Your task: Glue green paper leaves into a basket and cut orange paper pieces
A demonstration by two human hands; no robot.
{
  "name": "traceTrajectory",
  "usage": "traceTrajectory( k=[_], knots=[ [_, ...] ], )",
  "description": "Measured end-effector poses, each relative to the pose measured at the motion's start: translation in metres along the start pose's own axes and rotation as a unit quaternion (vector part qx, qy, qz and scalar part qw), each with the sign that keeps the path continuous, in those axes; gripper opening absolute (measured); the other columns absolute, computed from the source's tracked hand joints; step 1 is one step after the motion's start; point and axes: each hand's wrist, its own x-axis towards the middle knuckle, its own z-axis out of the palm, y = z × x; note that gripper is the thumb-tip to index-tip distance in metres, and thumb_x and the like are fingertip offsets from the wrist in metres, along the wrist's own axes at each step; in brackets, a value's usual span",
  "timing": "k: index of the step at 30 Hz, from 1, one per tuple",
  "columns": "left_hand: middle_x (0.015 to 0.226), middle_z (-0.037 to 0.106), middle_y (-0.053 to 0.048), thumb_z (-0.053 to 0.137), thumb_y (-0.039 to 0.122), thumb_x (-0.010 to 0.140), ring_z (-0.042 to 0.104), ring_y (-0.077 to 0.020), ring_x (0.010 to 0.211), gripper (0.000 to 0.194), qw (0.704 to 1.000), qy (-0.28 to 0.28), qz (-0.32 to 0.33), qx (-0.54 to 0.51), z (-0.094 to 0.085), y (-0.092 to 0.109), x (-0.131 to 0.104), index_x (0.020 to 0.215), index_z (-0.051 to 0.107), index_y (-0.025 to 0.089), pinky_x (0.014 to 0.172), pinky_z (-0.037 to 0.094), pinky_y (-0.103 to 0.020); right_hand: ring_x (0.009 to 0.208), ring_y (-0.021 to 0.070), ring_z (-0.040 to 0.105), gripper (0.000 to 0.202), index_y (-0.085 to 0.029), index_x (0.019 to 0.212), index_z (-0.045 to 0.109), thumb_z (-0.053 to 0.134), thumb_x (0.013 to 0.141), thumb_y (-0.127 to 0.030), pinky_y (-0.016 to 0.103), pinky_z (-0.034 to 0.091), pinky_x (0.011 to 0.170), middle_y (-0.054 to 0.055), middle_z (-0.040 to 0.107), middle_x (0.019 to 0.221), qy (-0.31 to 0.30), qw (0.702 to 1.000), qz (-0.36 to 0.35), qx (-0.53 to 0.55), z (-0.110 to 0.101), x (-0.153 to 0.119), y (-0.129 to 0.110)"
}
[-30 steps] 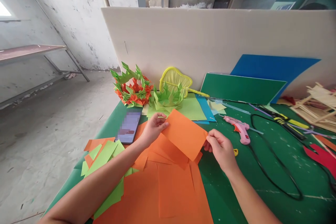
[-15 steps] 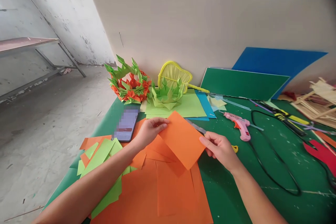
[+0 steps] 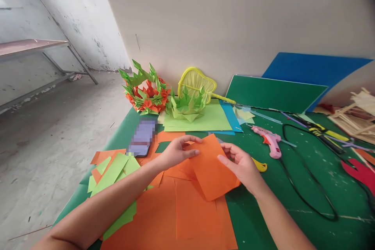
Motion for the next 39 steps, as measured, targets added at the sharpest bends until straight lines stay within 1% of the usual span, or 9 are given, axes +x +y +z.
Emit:
traceTrajectory(
  k=[4,10,15,20,23,26,30,34,39],
  knots=[
    [0.114,0.060,-0.007,0.080,0.040,0.067,0.061,-0.0138,0.085,0.060,0.994,0.055,-0.045,-0.086,0.008,-0.006,-0.001,0.120,0.057,0.024,0.077,0.050,-0.028,0.094,0.0240,0.066,0.036,-0.021,0.111,0.064,0.062,0.083,-0.044,0.034,0.056,0.077,0.010,0.069,0.108,0.061,0.997,-0.038,-0.013,0.014,-0.002,0.005],
    [0.088,0.066,-0.006,0.073,0.051,0.071,0.062,-0.0169,0.083,0.042,0.986,-0.005,-0.089,-0.140,0.013,-0.004,-0.003,0.090,0.065,0.014,0.080,0.050,-0.031,0.108,0.0257,0.060,0.037,-0.023,0.125,0.060,0.050,0.092,-0.037,0.035,0.054,0.085,0.011,0.061,0.120,0.124,0.969,-0.153,-0.150,0.017,-0.003,0.010],
    [0.070,0.058,0.000,0.073,0.053,0.069,0.056,-0.0115,0.068,0.042,0.987,0.019,-0.072,-0.142,0.014,-0.008,-0.001,0.078,0.063,0.013,0.071,0.049,-0.026,0.113,0.0215,0.057,0.048,-0.036,0.140,0.045,0.038,0.096,-0.017,0.034,0.053,0.088,0.008,0.052,0.133,0.055,0.898,-0.275,-0.339,0.024,-0.006,0.011],
    [0.060,0.045,0.004,0.063,0.059,0.076,0.044,-0.0069,0.057,0.047,0.987,0.047,-0.052,-0.145,0.014,-0.010,-0.003,0.068,0.053,0.014,0.057,0.039,-0.020,0.127,0.0240,0.046,0.055,-0.037,0.142,0.041,0.037,0.094,-0.011,0.041,0.048,0.099,0.004,0.039,0.148,-0.001,0.858,-0.289,-0.425,0.031,-0.009,0.011],
    [0.061,0.048,0.004,0.069,0.056,0.072,0.043,-0.0066,0.057,0.044,0.992,0.056,-0.032,-0.104,0.013,-0.009,-0.005,0.071,0.057,0.014,0.054,0.035,-0.019,0.129,0.0251,0.044,0.050,-0.037,0.141,0.042,0.040,0.095,-0.018,0.043,0.046,0.101,0.003,0.038,0.149,-0.030,0.870,-0.273,-0.410,0.030,-0.011,0.011],
    [0.070,0.059,0.001,0.076,0.049,0.068,0.054,-0.0113,0.067,0.039,0.995,0.039,-0.028,-0.090,0.013,-0.008,-0.005,0.077,0.064,0.014,0.062,0.042,-0.022,0.130,0.0266,0.044,0.043,-0.036,0.136,0.048,0.050,0.093,-0.032,0.044,0.043,0.103,0.004,0.044,0.146,-0.050,0.919,-0.231,-0.314,0.028,-0.012,0.010],
    [0.084,0.068,-0.002,0.081,0.040,0.064,0.062,-0.0155,0.081,0.040,0.989,0.040,-0.043,-0.135,0.013,-0.009,-0.005,0.094,0.068,0.016,0.078,0.047,-0.027,0.094,0.0200,0.064,0.037,-0.026,0.122,0.051,0.050,0.092,-0.047,0.032,0.053,0.079,0.007,0.067,0.111,-0.032,0.996,-0.064,-0.058,0.025,-0.007,-0.002],
    [0.085,0.067,-0.001,0.086,0.031,0.058,0.063,-0.0135,0.080,0.046,0.985,0.057,-0.054,-0.155,0.016,-0.011,-0.005,0.098,0.067,0.018,0.081,0.049,-0.029,0.063,0.0131,0.057,0.037,-0.019,0.091,0.062,0.055,0.085,-0.055,0.024,0.046,0.058,0.002,0.066,0.075,-0.074,0.995,0.067,0.031,0.025,0.006,-0.018],
    [0.087,0.065,-0.001,0.085,0.028,0.059,0.061,-0.0130,0.084,0.043,0.985,0.065,-0.033,-0.157,0.020,-0.017,-0.008,0.095,0.066,0.017,0.085,0.049,-0.030,0.075,0.0155,0.058,0.033,-0.017,0.081,0.065,0.066,0.078,-0.050,0.025,0.044,0.067,0.003,0.067,0.080,-0.081,0.993,0.063,0.057,0.032,0.021,-0.014]
  ],
)
